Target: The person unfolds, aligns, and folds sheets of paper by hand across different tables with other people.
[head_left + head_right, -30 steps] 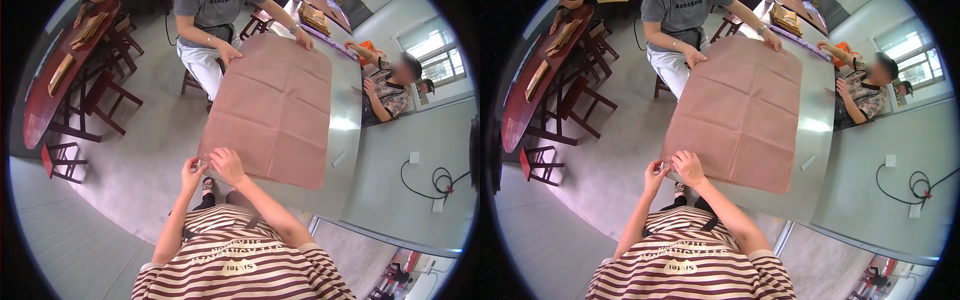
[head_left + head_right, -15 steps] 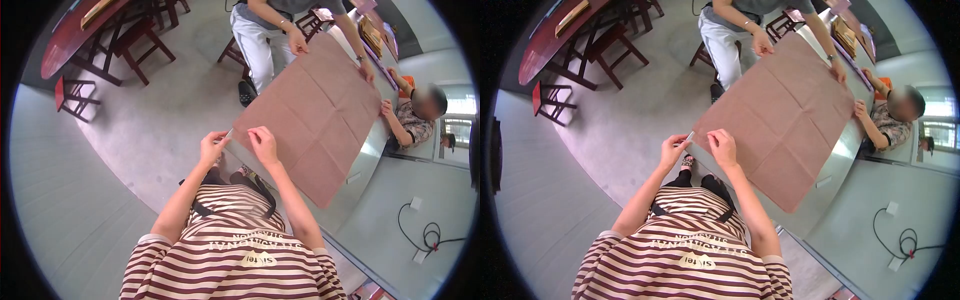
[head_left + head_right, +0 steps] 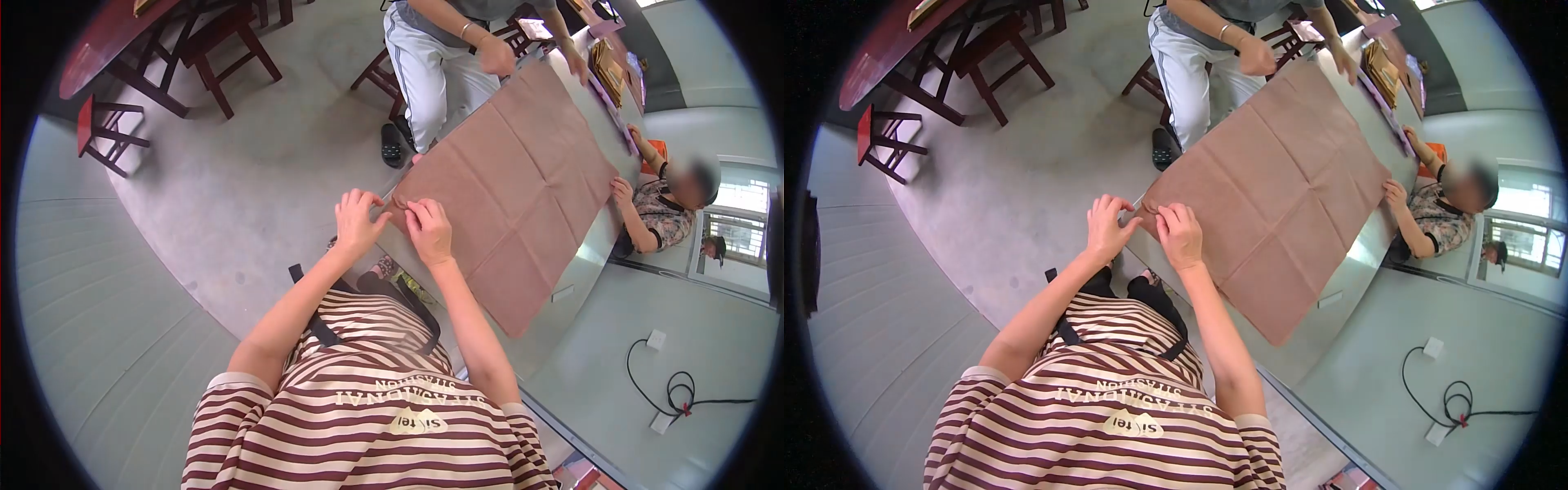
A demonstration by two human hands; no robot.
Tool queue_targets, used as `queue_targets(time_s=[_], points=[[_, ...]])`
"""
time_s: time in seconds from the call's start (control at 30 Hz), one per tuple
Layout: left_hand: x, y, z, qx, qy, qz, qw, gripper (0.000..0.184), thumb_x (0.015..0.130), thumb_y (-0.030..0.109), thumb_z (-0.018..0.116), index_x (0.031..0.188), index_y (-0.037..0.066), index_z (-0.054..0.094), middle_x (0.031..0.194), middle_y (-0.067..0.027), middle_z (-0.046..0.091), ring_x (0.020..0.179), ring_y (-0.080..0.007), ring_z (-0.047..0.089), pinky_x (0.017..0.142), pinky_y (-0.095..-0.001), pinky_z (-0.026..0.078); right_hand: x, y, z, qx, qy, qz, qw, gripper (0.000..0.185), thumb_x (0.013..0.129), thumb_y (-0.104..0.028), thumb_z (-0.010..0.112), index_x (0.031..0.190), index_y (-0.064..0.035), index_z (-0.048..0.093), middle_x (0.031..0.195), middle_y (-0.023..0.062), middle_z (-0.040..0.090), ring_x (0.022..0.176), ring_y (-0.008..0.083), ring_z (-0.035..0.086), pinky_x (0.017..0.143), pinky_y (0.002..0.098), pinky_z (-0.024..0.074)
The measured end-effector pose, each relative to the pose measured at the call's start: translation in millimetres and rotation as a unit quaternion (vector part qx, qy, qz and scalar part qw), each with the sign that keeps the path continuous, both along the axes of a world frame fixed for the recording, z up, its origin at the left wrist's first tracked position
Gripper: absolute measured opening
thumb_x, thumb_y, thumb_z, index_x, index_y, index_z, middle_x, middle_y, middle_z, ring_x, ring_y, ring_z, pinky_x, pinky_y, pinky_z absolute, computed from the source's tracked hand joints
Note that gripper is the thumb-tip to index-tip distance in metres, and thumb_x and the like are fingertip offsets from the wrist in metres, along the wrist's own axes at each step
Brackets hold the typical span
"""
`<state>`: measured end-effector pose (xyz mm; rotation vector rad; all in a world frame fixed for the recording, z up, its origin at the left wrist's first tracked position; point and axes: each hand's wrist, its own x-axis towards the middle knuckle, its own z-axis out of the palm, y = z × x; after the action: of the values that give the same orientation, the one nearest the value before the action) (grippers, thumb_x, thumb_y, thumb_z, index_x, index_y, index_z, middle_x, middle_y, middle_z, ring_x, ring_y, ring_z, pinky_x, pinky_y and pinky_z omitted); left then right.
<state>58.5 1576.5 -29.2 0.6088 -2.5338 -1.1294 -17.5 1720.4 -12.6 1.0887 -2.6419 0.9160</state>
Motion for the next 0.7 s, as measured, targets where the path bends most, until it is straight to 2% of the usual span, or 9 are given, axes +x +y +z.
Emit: queue_targets(time_s=[0.17, 0.3, 0.4, 0.53, 0.6, 0.7], points=[[-3, 1, -1, 0.0, -0.016, -0.001, 1.0, 0.021, 0.067, 0.019, 0.074, 0.081, 0.011, 0.06, 0.09, -0.0062, 0.05, 0.091, -0.0255, 0.048, 0.076, -0.0378, 0.036, -5, -2, 3, -0.023, -0.029, -0.026, 0.999, 0.008, 0.074, -0.005, 0.065, 0.082, -0.0055, 0.062, 0.082, 0.0077, 0.058, 0.078, 0.0256, 0.058, 0.066, 0.0354, 0.0477], [-5, -1, 0, 0.023, -0.019, -0.004, 1.0, 0.016, 0.069, 0.015, 0.072, 0.078, 0.01, 0.06, 0.09, -0.0066, 0.05, 0.092, -0.0253, 0.047, 0.076, -0.0385, 0.035, 4, 4, 17, -0.001, -0.057, -0.027, 0.998, 0.009, 0.074, -0.004, 0.065, 0.082, -0.005, 0.062, 0.081, 0.008, 0.058, 0.077, 0.0257, 0.057, 0.065, 0.0353, 0.0473], [-4, 1, -1, 0.04, -0.038, 0.006, 0.998, 0.013, 0.07, 0.014, 0.07, 0.077, 0.01, 0.06, 0.09, -0.007, 0.05, 0.093, -0.0258, 0.047, 0.077, -0.0384, 0.035, 12, 9, 16, 0.015, -0.025, 0.005, 1.0, 0.008, 0.073, -0.005, 0.064, 0.08, -0.0055, 0.06, 0.082, 0.0072, 0.058, 0.076, 0.0262, 0.056, 0.065, 0.0361, 0.0472], [-7, -3, -5, 0.053, -0.016, 0.013, 0.998, 0.011, 0.071, 0.013, 0.069, 0.077, 0.009, 0.061, 0.086, -0.0089, 0.051, 0.089, -0.0277, 0.049, 0.076, -0.0385, 0.038, 16, 2, 7, 0.009, -0.06, -0.024, 0.998, 0.012, 0.072, -0.006, 0.065, 0.083, -0.006, 0.06, 0.082, 0.0077, 0.057, 0.077, 0.0265, 0.056, 0.067, 0.0365, 0.0466], [-9, -8, -4, 0.136, -0.015, -0.017, 0.99, 0.011, 0.072, 0.013, 0.068, 0.078, 0.006, 0.06, 0.082, -0.0113, 0.056, 0.082, -0.0296, 0.054, 0.071, -0.0391, 0.043, 16, 0, 9, 0.007, -0.076, -0.031, 0.997, 0.015, 0.072, -0.007, 0.065, 0.086, -0.0064, 0.06, 0.083, 0.0078, 0.056, 0.077, 0.0265, 0.055, 0.067, 0.0368, 0.0464], [-12, -11, 2, 0.188, -0.062, -0.012, 0.98, 0.013, 0.073, 0.011, 0.067, 0.079, 0.003, 0.06, 0.076, -0.0131, 0.062, 0.074, -0.0308, 0.06, 0.067, -0.0392, 0.047, 18, -3, 14, 0.038, -0.048, -0.004, 0.998, 0.021, 0.071, -0.01, 0.066, 0.091, -0.0076, 0.059, 0.085, 0.0071, 0.055, 0.08, 0.0263, 0.055, 0.068, 0.0368, 0.0459]])
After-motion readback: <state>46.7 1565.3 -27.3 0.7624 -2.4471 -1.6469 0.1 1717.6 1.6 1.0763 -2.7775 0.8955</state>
